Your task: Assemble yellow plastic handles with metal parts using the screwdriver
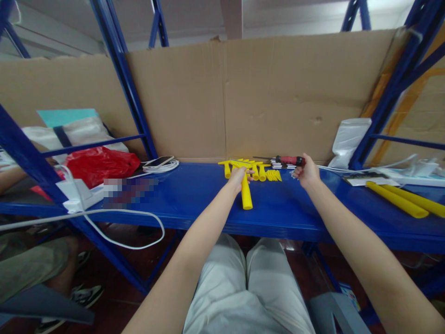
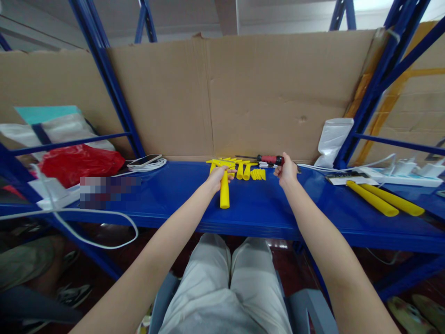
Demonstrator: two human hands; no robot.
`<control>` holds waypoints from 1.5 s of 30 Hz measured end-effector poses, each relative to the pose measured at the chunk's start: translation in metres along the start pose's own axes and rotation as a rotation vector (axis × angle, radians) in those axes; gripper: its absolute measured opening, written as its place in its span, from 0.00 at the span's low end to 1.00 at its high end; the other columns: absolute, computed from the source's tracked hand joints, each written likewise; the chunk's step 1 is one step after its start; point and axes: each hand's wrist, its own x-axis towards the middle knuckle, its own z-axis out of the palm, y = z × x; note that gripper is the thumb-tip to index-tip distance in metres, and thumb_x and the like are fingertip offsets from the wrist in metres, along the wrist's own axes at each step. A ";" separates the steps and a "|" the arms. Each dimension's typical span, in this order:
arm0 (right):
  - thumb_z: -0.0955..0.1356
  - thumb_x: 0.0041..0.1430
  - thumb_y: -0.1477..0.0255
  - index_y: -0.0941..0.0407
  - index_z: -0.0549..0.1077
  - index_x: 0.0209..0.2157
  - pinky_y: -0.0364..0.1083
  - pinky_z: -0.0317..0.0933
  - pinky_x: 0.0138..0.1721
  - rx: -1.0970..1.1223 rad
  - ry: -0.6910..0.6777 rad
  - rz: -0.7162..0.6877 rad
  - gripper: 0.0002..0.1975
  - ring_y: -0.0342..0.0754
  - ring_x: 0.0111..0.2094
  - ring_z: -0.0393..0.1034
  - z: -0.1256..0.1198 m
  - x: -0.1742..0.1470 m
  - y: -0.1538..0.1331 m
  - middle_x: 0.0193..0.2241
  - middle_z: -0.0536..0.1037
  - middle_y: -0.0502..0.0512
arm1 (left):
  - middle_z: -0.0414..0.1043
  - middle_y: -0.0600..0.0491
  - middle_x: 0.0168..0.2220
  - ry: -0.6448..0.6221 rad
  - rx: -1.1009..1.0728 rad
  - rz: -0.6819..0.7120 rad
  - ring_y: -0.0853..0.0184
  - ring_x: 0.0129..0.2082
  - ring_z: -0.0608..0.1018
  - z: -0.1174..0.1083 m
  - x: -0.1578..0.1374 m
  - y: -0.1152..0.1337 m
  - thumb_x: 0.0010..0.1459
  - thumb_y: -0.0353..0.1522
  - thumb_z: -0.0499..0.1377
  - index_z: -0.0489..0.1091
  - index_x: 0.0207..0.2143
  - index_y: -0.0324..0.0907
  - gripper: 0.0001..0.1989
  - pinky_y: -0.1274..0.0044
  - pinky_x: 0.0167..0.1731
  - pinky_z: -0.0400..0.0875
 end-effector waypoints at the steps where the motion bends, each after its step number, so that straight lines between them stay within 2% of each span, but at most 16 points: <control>1: 0.67 0.59 0.59 0.52 0.54 0.25 0.37 0.44 0.10 -0.009 0.015 0.015 0.19 0.37 0.10 0.48 0.002 -0.003 -0.001 0.10 0.53 0.39 | 0.80 0.44 0.34 0.003 0.000 0.007 0.73 0.15 0.73 0.000 0.000 0.000 0.62 0.25 0.49 0.66 0.49 0.36 0.14 0.83 0.14 0.56; 6: 0.68 0.59 0.61 0.52 0.56 0.25 0.37 0.45 0.10 -0.066 0.040 0.022 0.18 0.38 0.09 0.49 0.010 -0.014 -0.002 0.09 0.53 0.38 | 0.80 0.46 0.33 0.012 -0.032 0.013 0.73 0.17 0.75 0.000 0.003 -0.002 0.61 0.25 0.51 0.66 0.48 0.38 0.14 0.84 0.15 0.57; 15: 0.69 0.58 0.68 0.53 0.58 0.24 0.37 0.44 0.08 -0.157 0.082 -0.072 0.16 0.37 0.08 0.48 0.014 -0.020 -0.002 0.09 0.53 0.38 | 0.79 0.48 0.31 0.032 0.013 0.034 0.77 0.11 0.64 0.000 0.004 -0.002 0.58 0.23 0.52 0.67 0.43 0.39 0.11 0.83 0.13 0.58; 21: 0.71 0.54 0.71 0.54 0.60 0.22 0.36 0.44 0.07 -0.220 0.049 -0.187 0.16 0.36 0.09 0.50 0.016 -0.022 0.002 0.10 0.56 0.39 | 0.79 0.47 0.33 0.056 -0.008 0.047 0.75 0.14 0.70 0.000 0.005 -0.002 0.54 0.22 0.55 0.68 0.40 0.39 0.11 0.83 0.14 0.61; 25: 0.71 0.55 0.69 0.54 0.59 0.23 0.37 0.44 0.07 -0.164 0.106 -0.215 0.16 0.36 0.09 0.51 0.015 -0.020 0.000 0.12 0.57 0.39 | 0.79 0.46 0.35 0.048 -0.021 0.047 0.74 0.16 0.72 -0.001 0.005 -0.003 0.53 0.22 0.55 0.69 0.41 0.39 0.13 0.83 0.15 0.61; 33: 0.68 0.58 0.63 0.52 0.56 0.25 0.38 0.44 0.09 -0.047 0.160 -0.177 0.17 0.37 0.09 0.50 0.012 -0.016 -0.006 0.11 0.53 0.38 | 0.79 0.44 0.40 0.040 0.034 0.041 0.73 0.19 0.76 0.000 0.002 -0.002 0.53 0.20 0.55 0.69 0.43 0.38 0.16 0.85 0.13 0.57; 41: 0.68 0.59 0.65 0.53 0.57 0.23 0.38 0.43 0.09 -0.087 0.139 -0.201 0.17 0.36 0.09 0.49 0.016 -0.022 -0.004 0.11 0.54 0.38 | 0.80 0.43 0.39 0.007 0.037 0.034 0.67 0.25 0.81 0.000 0.001 -0.002 0.53 0.23 0.59 0.69 0.45 0.38 0.15 0.85 0.13 0.58; 45: 0.71 0.55 0.62 0.53 0.58 0.24 0.38 0.44 0.09 -0.108 0.121 -0.220 0.18 0.36 0.09 0.51 0.015 -0.019 -0.001 0.11 0.55 0.38 | 0.79 0.43 0.39 0.011 0.036 0.045 0.67 0.24 0.81 0.000 -0.001 -0.002 0.53 0.26 0.62 0.69 0.44 0.37 0.15 0.85 0.12 0.58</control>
